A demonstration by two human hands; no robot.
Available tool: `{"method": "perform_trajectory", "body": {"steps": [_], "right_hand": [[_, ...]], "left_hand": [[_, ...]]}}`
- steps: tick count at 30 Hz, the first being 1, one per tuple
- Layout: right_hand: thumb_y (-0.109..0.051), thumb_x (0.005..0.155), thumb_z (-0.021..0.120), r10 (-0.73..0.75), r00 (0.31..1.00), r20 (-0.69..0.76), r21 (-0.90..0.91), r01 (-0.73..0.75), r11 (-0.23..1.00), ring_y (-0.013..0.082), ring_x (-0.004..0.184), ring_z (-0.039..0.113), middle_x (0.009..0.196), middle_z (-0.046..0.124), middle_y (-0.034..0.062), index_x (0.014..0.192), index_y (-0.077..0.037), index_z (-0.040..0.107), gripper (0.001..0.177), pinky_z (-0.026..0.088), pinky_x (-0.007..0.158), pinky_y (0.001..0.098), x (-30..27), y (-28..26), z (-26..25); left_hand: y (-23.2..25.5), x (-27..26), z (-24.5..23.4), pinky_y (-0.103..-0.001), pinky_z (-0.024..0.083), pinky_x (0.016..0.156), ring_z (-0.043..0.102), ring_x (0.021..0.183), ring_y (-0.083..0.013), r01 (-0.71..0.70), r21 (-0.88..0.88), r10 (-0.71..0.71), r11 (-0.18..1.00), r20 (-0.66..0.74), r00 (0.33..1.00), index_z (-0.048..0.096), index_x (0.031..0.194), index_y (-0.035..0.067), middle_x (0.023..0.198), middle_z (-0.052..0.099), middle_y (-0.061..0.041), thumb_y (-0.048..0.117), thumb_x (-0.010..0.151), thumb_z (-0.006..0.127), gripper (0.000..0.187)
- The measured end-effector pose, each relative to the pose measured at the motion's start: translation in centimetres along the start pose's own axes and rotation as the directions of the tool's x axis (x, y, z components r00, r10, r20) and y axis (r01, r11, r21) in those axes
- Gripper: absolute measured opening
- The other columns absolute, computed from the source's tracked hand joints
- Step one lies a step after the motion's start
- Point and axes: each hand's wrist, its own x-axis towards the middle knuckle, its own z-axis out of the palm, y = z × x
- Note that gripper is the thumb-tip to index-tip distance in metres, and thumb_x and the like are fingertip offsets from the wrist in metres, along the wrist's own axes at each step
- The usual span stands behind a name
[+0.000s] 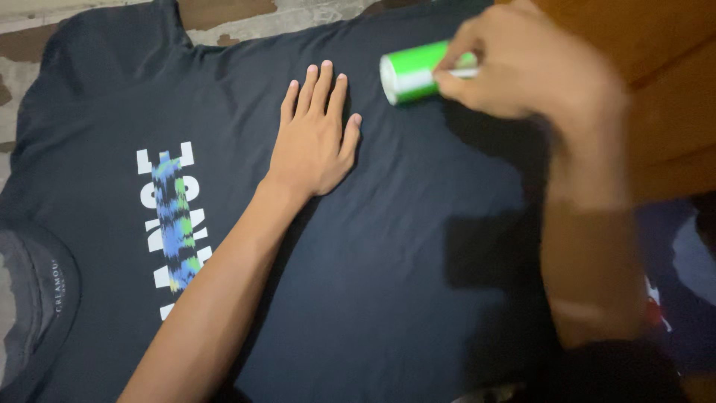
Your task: The person lays a dark t-shirt flat on a table and uses a green lint roller to remove lint and debris from the fabric surface. They roll the tool repeatedly over the front and back of the shirt, smoothing the fabric with their hands between passes.
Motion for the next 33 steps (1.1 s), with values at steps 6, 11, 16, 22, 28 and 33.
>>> {"method": "perform_trajectory", "body": {"steps": [6, 11, 16, 22, 28, 33], "right_hand": [[-0.014, 0.098, 0.07, -0.327, 0.849, -0.414, 0.125, 0.409, 0.904, 0.0381, 0.106, 0.069, 0.123, 0.073, 0.0228, 0.121, 0.001, 0.075, 0.028, 0.054, 0.092, 0.0445, 2.7, 0.5, 5.1], [-0.025, 0.102, 0.066, -0.06, 0.998, 0.026, 0.002, 0.06, 0.998, 0.0348, 0.079, 0.074, 0.103, 0.075, 0.0221, 0.127, -0.011, 0.074, 0.03, 0.058, 0.08, 0.0461, 0.5, 0.7, 1.6], [-0.021, 0.104, 0.059, 0.189, 0.942, 0.278, -0.207, -0.134, 0.969, 0.0342, 0.071, 0.073, 0.094, 0.08, 0.0186, 0.13, -0.021, 0.073, 0.03, 0.061, 0.075, 0.0448, -2.8, 0.1, -1.1], [-0.023, 0.1, 0.07, -0.163, 0.968, -0.193, -0.046, 0.157, 0.986, 0.041, 0.09, 0.072, 0.106, 0.074, 0.0243, 0.117, -0.009, 0.079, 0.024, 0.057, 0.084, 0.0507, 0.4, -1.1, 2.6], [-0.023, 0.094, 0.073, -0.094, 0.993, -0.067, -0.056, 0.091, 0.994, 0.0356, 0.078, 0.074, 0.099, 0.073, 0.023, 0.119, -0.011, 0.078, 0.028, 0.059, 0.074, 0.0478, 0.2, -0.7, 1.5], [-0.027, 0.095, 0.073, -0.05, 0.987, 0.155, -0.095, 0.065, 0.993, 0.0251, 0.049, 0.065, 0.07, 0.073, 0.0132, 0.118, -0.016, 0.081, 0.026, 0.052, 0.05, 0.0389, -2.5, -0.1, -2.4]], "left_hand": [[0.0, 0.0, -0.1, -0.054, 0.019, 0.124, 0.028, 0.153, -0.0405, -0.003, -0.008, 0.003, 1.0, 0.006, 1.0, 0.043, 0.152, -0.006, 0.161, 0.035, -0.027, 0.032, 0.106, 0.045, 0.06], [-0.1, 0.0, 0.0, -0.054, 0.019, 0.124, 0.028, 0.153, -0.0412, -0.013, -0.002, 0.013, 1.0, 0.007, 1.0, 0.043, 0.152, -0.007, 0.161, 0.034, -0.028, 0.033, 0.107, 0.045, 0.06], [-0.1, 0.0, 0.0, -0.054, 0.018, 0.124, 0.027, 0.153, -0.0403, -0.008, -0.01, 0.008, 1.0, 0.012, 1.0, 0.043, 0.153, -0.006, 0.162, 0.034, -0.028, 0.033, 0.106, 0.045, 0.061], [0.6, -0.1, -0.4, -0.057, 0.015, 0.124, 0.023, 0.153, -0.0439, 0.055, 0.023, -0.055, 0.998, -0.004, 0.998, 0.044, 0.152, -0.003, 0.162, 0.035, -0.025, 0.035, 0.105, 0.045, 0.061], [0.3, -0.2, -0.1, -0.059, 0.013, 0.122, 0.02, 0.151, -0.049, 0.12, 0.041, -0.119, 0.992, -0.013, 0.993, 0.042, 0.152, -0.007, 0.161, 0.029, -0.031, 0.041, 0.104, 0.048, 0.068], [-1.0, -0.1, 0.4, -0.058, 0.013, 0.126, 0.02, 0.154, -0.0477, 0.028, -0.03, -0.028, 0.999, -0.006, 1.0, 0.041, 0.154, -0.009, 0.163, 0.028, -0.033, 0.042, 0.108, 0.046, 0.069]]}}
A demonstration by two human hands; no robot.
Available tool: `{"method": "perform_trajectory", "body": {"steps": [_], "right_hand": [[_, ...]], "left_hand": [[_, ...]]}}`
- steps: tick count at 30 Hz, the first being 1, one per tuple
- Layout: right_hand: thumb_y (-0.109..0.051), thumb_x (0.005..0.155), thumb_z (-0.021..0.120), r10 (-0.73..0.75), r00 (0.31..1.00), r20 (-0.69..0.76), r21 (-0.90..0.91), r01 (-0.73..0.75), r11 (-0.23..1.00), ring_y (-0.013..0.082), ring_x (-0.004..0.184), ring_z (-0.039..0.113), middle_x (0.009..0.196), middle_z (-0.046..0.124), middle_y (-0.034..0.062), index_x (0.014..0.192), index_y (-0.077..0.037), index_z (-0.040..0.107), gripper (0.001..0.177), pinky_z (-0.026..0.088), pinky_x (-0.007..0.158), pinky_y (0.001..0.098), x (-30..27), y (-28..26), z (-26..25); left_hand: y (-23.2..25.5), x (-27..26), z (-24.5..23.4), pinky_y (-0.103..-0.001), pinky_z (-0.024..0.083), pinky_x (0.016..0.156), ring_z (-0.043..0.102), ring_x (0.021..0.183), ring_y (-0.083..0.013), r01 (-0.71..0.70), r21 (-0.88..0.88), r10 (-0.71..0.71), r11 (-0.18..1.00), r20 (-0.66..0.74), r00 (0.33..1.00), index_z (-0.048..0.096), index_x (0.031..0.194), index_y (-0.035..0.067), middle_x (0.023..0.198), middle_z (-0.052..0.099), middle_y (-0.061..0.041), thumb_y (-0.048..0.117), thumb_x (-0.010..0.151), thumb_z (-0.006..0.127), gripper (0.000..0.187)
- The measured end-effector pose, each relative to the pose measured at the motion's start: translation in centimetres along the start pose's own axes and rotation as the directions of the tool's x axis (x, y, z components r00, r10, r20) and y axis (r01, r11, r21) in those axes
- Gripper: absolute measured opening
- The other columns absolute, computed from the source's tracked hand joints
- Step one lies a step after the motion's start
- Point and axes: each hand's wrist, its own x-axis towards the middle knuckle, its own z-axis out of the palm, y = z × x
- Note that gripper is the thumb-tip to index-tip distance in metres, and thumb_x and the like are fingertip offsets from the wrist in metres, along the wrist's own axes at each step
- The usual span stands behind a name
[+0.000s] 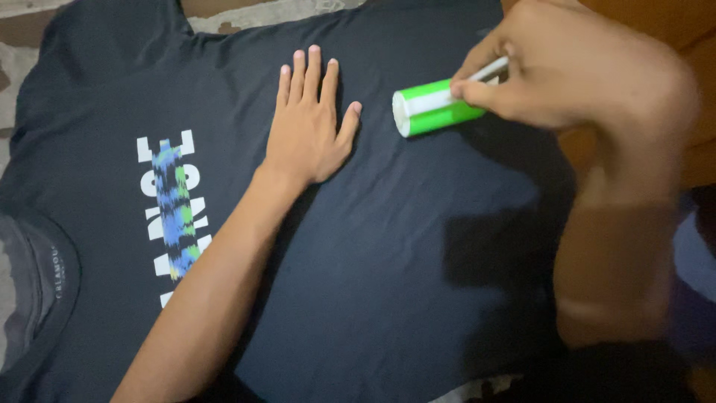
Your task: The person lays a dark t-shirt flat on a table and uses a green lint roller to remove lint and debris from the fabric surface. They roll the tool repeatedly over the front and back of the shirt, smoothing the fabric with their hands between passes.
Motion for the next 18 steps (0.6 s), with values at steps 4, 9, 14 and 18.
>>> {"method": "perform_trajectory", "body": {"steps": [4, 9, 14, 18], "right_hand": [[-0.034, 0.093, 0.076, 0.014, 0.997, 0.075, -0.1, -0.006, 0.995, 0.0212, 0.043, 0.062, 0.066, 0.073, 0.0128, 0.119, -0.021, 0.08, 0.029, 0.051, 0.047, 0.0322, 0.3, -0.7, 0.4], [-0.027, 0.096, 0.075, -0.153, 0.948, -0.281, 0.129, 0.195, 0.972, 0.0258, 0.059, 0.071, 0.079, 0.074, 0.0193, 0.117, -0.008, 0.08, 0.029, 0.058, 0.061, 0.0386, 3.5, -1.2, 3.5], [-0.016, 0.097, 0.073, -0.303, 0.778, -0.55, 0.183, 0.467, 0.865, 0.0367, 0.094, 0.075, 0.105, 0.076, 0.0232, 0.117, 0.0, 0.078, 0.027, 0.059, 0.086, 0.0439, 5.5, -3.0, 5.8], [-0.018, 0.09, 0.075, -0.269, 0.875, -0.402, 0.129, 0.345, 0.93, 0.0363, 0.079, 0.074, 0.094, 0.075, 0.0245, 0.11, -0.002, 0.081, 0.027, 0.058, 0.075, 0.0445, 2.8, -3.6, 3.2]], "left_hand": [[-1.5, 0.2, -0.5, -0.058, 0.013, 0.128, 0.02, 0.156, -0.0465, -0.039, -0.093, 0.042, 0.995, 0.021, 0.999, 0.04, 0.156, -0.008, 0.165, 0.028, -0.031, 0.04, 0.11, 0.042, 0.066], [-0.9, 0.0, -0.1, -0.06, 0.01, 0.123, 0.017, 0.151, -0.0525, 0.157, 0.102, -0.15, 0.982, -0.074, 0.986, 0.04, 0.15, -0.014, 0.161, 0.028, -0.035, 0.041, 0.106, 0.047, 0.071], [-1.1, 0.0, 0.1, -0.06, 0.011, 0.124, 0.017, 0.153, -0.0509, 0.164, 0.082, -0.157, 0.983, -0.081, 0.984, 0.039, 0.151, -0.016, 0.162, 0.027, -0.036, 0.039, 0.107, 0.045, 0.071], [-1.2, 0.0, -0.3, -0.06, 0.012, 0.126, 0.016, 0.156, -0.0487, 0.158, 0.067, -0.156, 0.985, -0.046, 0.987, 0.036, 0.155, -0.013, 0.165, 0.024, -0.034, 0.043, 0.109, 0.042, 0.072]]}}
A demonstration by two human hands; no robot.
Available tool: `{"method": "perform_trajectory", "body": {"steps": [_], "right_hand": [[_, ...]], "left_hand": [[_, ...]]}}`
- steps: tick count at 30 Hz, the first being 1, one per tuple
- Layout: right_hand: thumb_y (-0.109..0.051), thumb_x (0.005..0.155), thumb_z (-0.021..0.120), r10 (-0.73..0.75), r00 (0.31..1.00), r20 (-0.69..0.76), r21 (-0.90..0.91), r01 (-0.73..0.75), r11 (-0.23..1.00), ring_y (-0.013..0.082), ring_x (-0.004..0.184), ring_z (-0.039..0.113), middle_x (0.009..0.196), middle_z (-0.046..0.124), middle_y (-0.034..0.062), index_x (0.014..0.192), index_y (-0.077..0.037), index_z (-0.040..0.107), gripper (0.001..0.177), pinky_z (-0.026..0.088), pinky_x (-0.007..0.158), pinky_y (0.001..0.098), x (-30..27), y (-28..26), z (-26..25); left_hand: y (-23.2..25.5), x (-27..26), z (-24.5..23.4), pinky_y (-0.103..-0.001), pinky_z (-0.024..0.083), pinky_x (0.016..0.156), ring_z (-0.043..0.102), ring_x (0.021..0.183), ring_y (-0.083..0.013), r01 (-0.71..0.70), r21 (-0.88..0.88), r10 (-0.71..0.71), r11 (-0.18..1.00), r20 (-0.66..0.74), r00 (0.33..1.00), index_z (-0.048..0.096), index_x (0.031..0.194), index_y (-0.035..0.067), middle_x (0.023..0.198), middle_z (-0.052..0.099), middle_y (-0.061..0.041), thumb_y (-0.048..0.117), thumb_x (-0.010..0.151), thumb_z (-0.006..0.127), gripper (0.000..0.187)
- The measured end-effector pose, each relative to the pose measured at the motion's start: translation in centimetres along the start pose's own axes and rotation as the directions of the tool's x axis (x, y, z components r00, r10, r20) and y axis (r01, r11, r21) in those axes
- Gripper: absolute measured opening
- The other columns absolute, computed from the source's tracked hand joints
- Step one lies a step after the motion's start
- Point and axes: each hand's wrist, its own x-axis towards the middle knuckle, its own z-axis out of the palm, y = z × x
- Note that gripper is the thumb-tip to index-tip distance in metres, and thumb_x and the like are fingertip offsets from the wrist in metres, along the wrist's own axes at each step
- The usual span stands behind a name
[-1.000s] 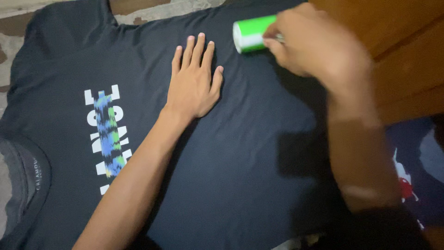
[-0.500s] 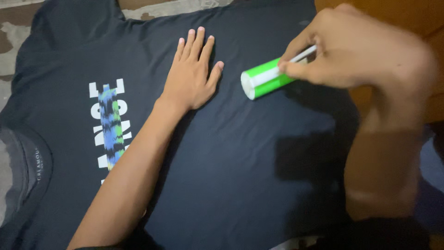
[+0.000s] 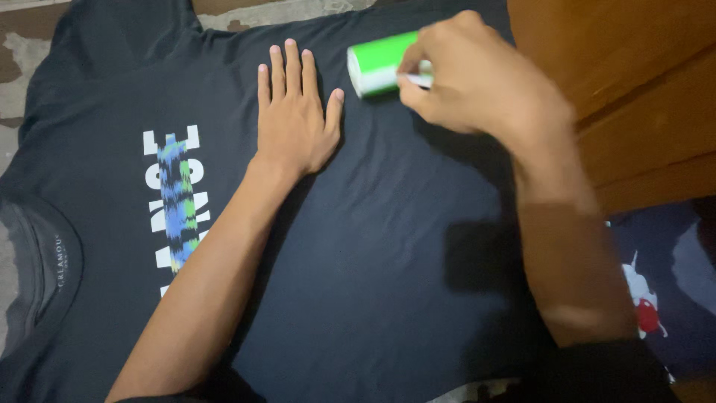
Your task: The person lays a dark t-shirt flat on a table and uses a green lint roller to remove lint and debris from the fabric surface. They roll the tool repeatedly over the front and back of the shirt, smoothing the fabric with their hands between passes.
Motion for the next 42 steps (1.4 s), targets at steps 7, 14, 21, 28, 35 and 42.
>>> {"method": "perform_trajectory", "body": {"steps": [7, 14, 21, 28, 35, 42], "right_hand": [[-0.024, 0.089, 0.071, 0.382, 0.867, 0.322, -0.095, -0.371, 0.924, 0.0255, 0.045, 0.065, 0.065, 0.071, 0.0207, 0.116, -0.011, 0.078, 0.031, 0.055, 0.05, 0.038, -0.8, -1.6, -2.6], [-0.016, 0.096, 0.072, -0.094, 0.979, -0.182, 0.097, 0.113, 0.989, 0.0401, 0.093, 0.073, 0.106, 0.075, 0.024, 0.11, 0.003, 0.077, 0.025, 0.058, 0.085, 0.0469, 1.1, 1.2, 3.1], [-0.021, 0.086, 0.072, 0.292, 0.925, 0.241, -0.016, -0.297, 0.955, 0.0389, 0.083, 0.075, 0.098, 0.075, 0.0247, 0.116, -0.013, 0.079, 0.031, 0.059, 0.081, 0.046, -1.3, -0.6, -2.2], [-0.025, 0.083, 0.076, 0.332, 0.908, 0.255, -0.061, -0.328, 0.943, 0.0372, 0.082, 0.076, 0.096, 0.076, 0.0229, 0.113, -0.015, 0.079, 0.032, 0.06, 0.082, 0.0461, -1.3, -0.6, -2.5], [-0.019, 0.093, 0.072, -0.111, 0.978, -0.176, 0.078, 0.127, 0.989, 0.0435, 0.095, 0.071, 0.111, 0.074, 0.0258, 0.113, 0.001, 0.077, 0.029, 0.056, 0.085, 0.0495, 1.0, 1.5, 3.7], [-0.026, 0.09, 0.072, 0.291, 0.887, 0.358, -0.125, -0.264, 0.956, 0.0295, 0.051, 0.068, 0.076, 0.076, 0.0208, 0.116, -0.018, 0.08, 0.028, 0.057, 0.056, 0.0432, -1.6, -1.1, -3.3]], "left_hand": [[2.4, -0.5, -0.3, -0.07, 0.0, 0.117, 0.0, 0.152, -0.0505, 0.369, 0.213, -0.396, 0.904, 0.098, 0.913, 0.022, 0.161, 0.001, 0.165, 0.006, -0.031, 0.059, 0.102, 0.029, 0.083], [0.6, -0.3, -1.2, -0.068, -0.005, 0.118, -0.012, 0.149, -0.0584, 0.253, 0.175, -0.295, 0.951, 0.288, 0.911, 0.008, 0.161, -0.006, 0.163, -0.006, -0.039, 0.06, 0.105, 0.025, 0.088], [-0.5, -1.4, -2.1, -0.066, -0.003, 0.12, -0.007, 0.151, -0.0555, 0.082, 0.093, -0.107, 0.992, 0.298, 0.949, 0.014, 0.161, -0.004, 0.164, -0.001, -0.038, 0.056, 0.106, 0.028, 0.083], [-0.3, -5.5, -4.1, -0.06, 0.008, 0.122, 0.011, 0.154, -0.0453, -0.047, 0.107, 0.024, 0.993, 0.203, 0.979, 0.027, 0.161, 0.004, 0.166, 0.016, -0.028, 0.052, 0.106, 0.033, 0.073], [0.3, -8.8, -6.3, -0.058, 0.013, 0.123, 0.02, 0.155, -0.0419, -0.013, 0.05, 0.008, 0.999, 0.095, 0.995, 0.04, 0.158, 0.008, 0.166, 0.027, -0.024, 0.046, 0.106, 0.041, 0.065], [0.5, -9.2, -6.3, -0.057, 0.013, 0.122, 0.02, 0.153, -0.0451, 0.159, 0.084, -0.158, 0.984, -0.018, 0.987, 0.045, 0.156, 0.011, 0.165, 0.028, -0.025, 0.046, 0.103, 0.046, 0.063]]}}
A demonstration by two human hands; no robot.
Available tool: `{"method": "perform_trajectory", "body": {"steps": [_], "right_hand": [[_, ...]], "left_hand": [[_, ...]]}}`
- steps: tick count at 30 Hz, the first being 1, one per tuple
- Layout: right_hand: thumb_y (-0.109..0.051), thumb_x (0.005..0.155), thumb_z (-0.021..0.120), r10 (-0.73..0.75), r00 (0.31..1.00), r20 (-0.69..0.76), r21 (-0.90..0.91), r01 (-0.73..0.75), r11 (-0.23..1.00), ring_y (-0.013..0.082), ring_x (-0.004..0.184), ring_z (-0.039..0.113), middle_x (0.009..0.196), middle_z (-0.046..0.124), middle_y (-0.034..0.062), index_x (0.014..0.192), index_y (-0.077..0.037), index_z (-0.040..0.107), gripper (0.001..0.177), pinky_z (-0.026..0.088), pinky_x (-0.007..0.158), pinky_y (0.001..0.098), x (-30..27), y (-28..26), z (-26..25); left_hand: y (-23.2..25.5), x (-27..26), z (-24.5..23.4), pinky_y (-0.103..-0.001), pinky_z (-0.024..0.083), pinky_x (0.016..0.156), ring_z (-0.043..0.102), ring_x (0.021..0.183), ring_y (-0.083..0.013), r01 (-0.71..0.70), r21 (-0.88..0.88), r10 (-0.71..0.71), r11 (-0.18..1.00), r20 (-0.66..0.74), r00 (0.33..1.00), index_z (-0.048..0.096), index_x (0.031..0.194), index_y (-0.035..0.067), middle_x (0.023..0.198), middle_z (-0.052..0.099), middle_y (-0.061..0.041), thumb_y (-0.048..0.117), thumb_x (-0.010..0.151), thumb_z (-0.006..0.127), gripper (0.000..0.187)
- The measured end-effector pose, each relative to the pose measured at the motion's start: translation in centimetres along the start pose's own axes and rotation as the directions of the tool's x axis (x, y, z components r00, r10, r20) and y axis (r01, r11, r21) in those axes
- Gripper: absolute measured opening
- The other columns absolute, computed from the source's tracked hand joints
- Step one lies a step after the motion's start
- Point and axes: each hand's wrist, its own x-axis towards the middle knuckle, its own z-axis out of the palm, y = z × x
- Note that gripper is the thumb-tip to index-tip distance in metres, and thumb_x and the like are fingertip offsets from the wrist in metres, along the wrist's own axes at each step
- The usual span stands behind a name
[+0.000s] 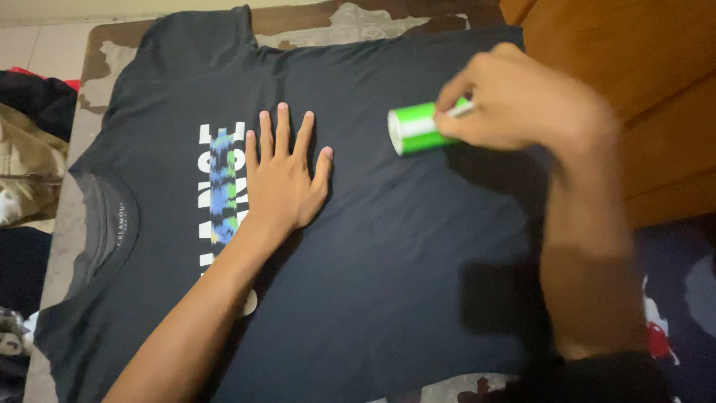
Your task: The person lays a dark t-shirt flat on a table and uses a green lint roller to remove lint and debris from the fabric surface. They roll the tool repeatedly over the front and back of the shirt, smoothing the fabric with their hands between passes.
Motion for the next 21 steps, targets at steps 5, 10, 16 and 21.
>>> {"method": "perform_trajectory", "body": {"steps": [5, 10, 16, 21], "right_hand": [[-0.028, 0.091, 0.071, 0.008, 0.981, 0.191, -0.17, 0.025, 0.985, 0.0235, 0.048, 0.065, 0.074, 0.079, 0.013, 0.118, -0.024, 0.081, 0.029, 0.054, 0.052, 0.0365, -4.1, -3.5, -2.9], [-0.024, 0.091, 0.07, 0.047, 0.976, 0.213, -0.106, -0.025, 0.994, 0.0211, 0.053, 0.07, 0.08, 0.079, 0.0108, 0.119, -0.021, 0.08, 0.03, 0.059, 0.055, 0.0358, -3.7, -4.2, -1.1], [-0.021, 0.092, 0.072, -0.351, 0.836, -0.422, 0.001, 0.388, 0.922, 0.036, 0.084, 0.075, 0.1, 0.077, 0.0219, 0.111, -0.005, 0.081, 0.026, 0.059, 0.079, 0.0465, 2.7, -2.8, 4.0], [-0.023, 0.094, 0.073, -0.364, 0.826, -0.429, 0.04, 0.42, 0.906, 0.0388, 0.088, 0.074, 0.108, 0.076, 0.0206, 0.113, -0.002, 0.078, 0.029, 0.058, 0.077, 0.0478, 3.2, -3.3, 4.6]], "left_hand": [[-1.1, 0.4, 0.1, -0.059, 0.012, 0.121, 0.02, 0.152, -0.046, -0.002, -0.019, 0.003, 1.0, 0.023, 1.0, 0.044, 0.156, 0.012, 0.164, 0.028, -0.025, 0.047, 0.103, 0.046, 0.064], [-3.1, 1.3, -0.2, -0.058, 0.011, 0.123, 0.019, 0.154, -0.0448, 0.034, 0.0, -0.034, 0.999, 0.036, 0.999, 0.042, 0.158, 0.011, 0.165, 0.027, -0.025, 0.048, 0.104, 0.044, 0.065], [-3.4, 1.2, -0.1, -0.059, 0.008, 0.121, 0.015, 0.153, -0.0465, 0.007, 0.025, -0.009, 1.0, 0.053, 0.999, 0.04, 0.158, 0.009, 0.164, 0.024, -0.027, 0.046, 0.106, 0.041, 0.065], [-3.4, 1.1, -0.2, -0.06, 0.009, 0.122, 0.017, 0.154, -0.0468, 0.009, 0.01, -0.01, 1.0, 0.043, 0.999, 0.04, 0.158, 0.008, 0.165, 0.025, -0.027, 0.045, 0.105, 0.042, 0.065]]}}
